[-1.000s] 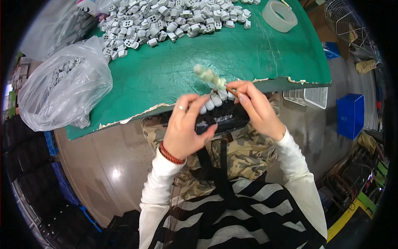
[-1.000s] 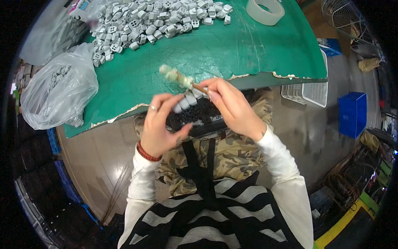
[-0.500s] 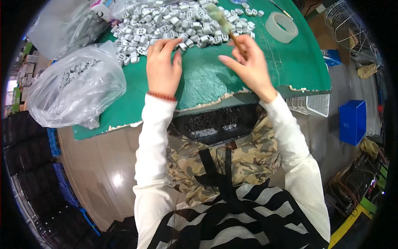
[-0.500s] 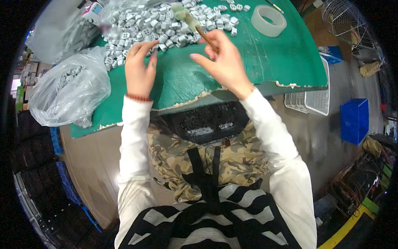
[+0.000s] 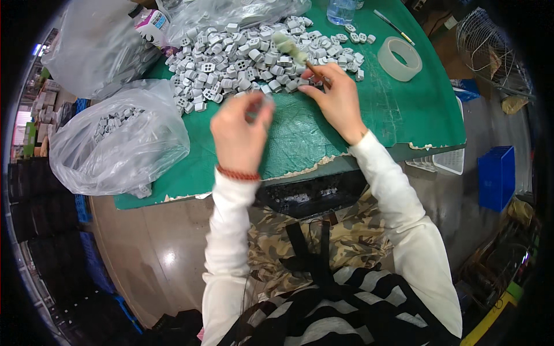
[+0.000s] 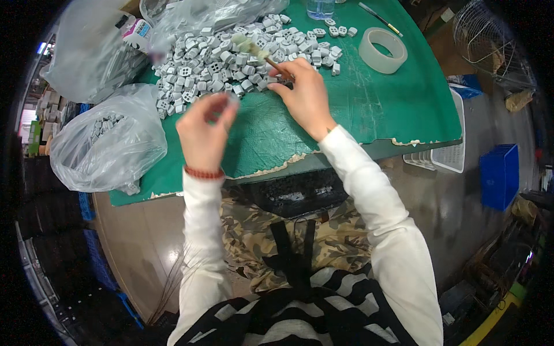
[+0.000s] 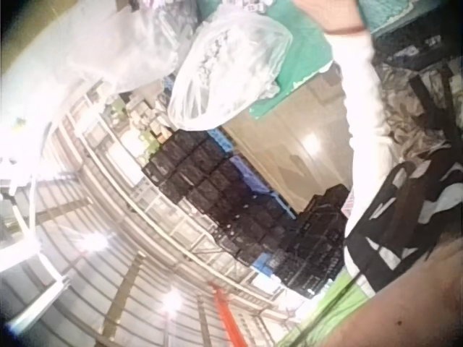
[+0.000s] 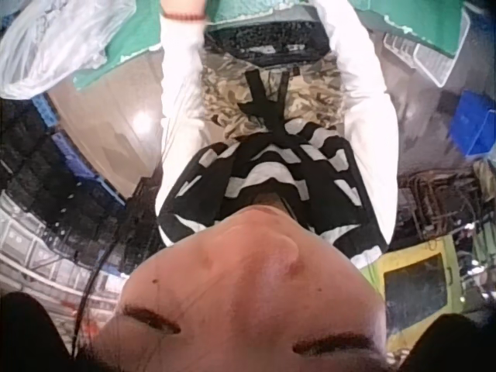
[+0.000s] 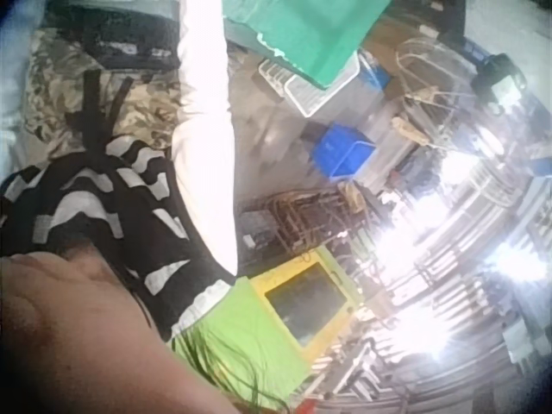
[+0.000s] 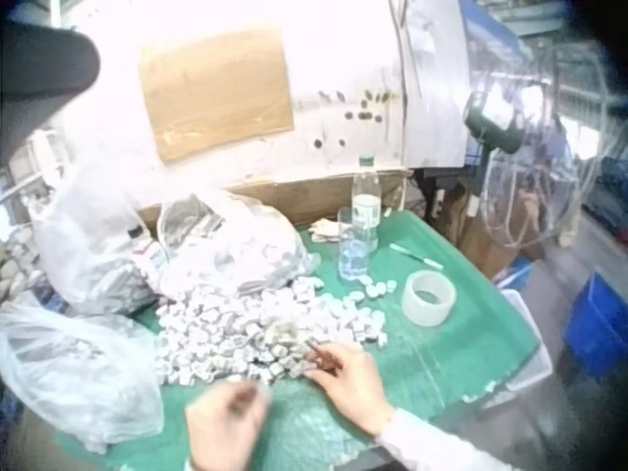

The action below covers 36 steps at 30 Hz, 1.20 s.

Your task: Cleaning and organizing small industrial ceramic or plastic components using a brush and liquid.

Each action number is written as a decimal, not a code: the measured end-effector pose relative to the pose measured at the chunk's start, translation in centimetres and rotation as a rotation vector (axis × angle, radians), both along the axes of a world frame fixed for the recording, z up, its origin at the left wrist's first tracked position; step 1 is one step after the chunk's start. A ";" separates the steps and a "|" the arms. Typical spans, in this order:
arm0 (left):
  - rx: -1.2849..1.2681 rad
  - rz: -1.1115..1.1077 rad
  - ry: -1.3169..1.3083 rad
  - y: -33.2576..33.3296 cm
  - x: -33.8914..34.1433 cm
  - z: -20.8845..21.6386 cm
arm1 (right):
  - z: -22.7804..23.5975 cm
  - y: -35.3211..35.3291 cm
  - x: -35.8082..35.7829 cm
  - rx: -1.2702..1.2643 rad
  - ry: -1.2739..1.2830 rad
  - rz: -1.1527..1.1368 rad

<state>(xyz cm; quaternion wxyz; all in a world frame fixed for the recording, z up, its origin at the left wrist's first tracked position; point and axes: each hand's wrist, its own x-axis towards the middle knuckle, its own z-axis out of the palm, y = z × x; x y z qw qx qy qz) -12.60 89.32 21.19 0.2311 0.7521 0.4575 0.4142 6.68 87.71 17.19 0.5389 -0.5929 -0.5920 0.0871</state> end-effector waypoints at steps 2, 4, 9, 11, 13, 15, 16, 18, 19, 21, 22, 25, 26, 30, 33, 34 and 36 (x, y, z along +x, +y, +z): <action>-0.119 -0.041 -0.027 -3.3 -0.6 -0.1 | 1.1 -1.9 -0.7 -0.135 0.187 0.034; -0.153 -0.035 -0.050 -5.4 -0.4 -1.0 | 2.2 -4.5 -1.2 -0.405 0.415 0.088; -0.025 0.014 0.044 -4.1 0.3 -1.7 | 1.0 -7.6 0.1 -0.485 0.512 0.098; 0.319 0.161 0.162 -0.7 -0.5 -1.3 | 0.8 -8.1 0.3 -0.493 0.521 0.152; 0.407 0.197 0.246 2.9 -1.1 -1.7 | 1.6 -8.5 -0.2 -0.571 0.483 0.147; 0.334 0.090 0.277 5.4 -1.3 -3.5 | 2.3 -8.5 -1.1 -0.649 0.375 0.107; 0.340 0.087 0.273 5.9 -1.0 -3.9 | 2.4 -8.6 -1.5 -0.585 0.233 0.064; 0.206 0.068 0.212 6.3 -0.7 -4.3 | 2.3 -8.8 -1.6 -0.520 0.091 0.016; 0.205 0.063 0.210 6.5 -0.7 -4.2 | 2.2 -8.8 -1.6 -0.517 0.086 0.006; 0.161 -0.007 0.124 6.9 -1.2 -3.9 | 2.1 -8.9 -1.7 -0.517 0.081 -0.004; 0.136 -0.006 0.102 6.9 -1.3 -3.9 | 2.1 -8.9 -2.0 -0.536 0.139 0.021; 0.111 -0.021 0.050 7.4 -1.6 -2.9 | 1.1 -8.5 -2.4 -0.523 0.286 0.103; 0.125 -0.031 0.008 7.0 -2.1 -2.6 | 0.7 -8.2 -2.5 -0.487 0.375 0.157; 0.049 -0.191 -0.042 1.5 -3.7 0.4 | 2.6 -5.9 -0.2 -0.513 0.263 0.070; 0.025 -0.355 0.123 -1.5 -3.9 -0.6 | 2.4 -2.4 -0.6 -0.327 0.042 0.082; -0.031 -0.362 0.088 -2.1 -3.6 -1.5 | 2.4 -1.5 -1.2 -0.322 0.046 0.090; -0.160 -0.312 0.046 -2.9 -3.1 -1.8 | 2.4 -0.4 -2.2 -0.440 -0.109 0.004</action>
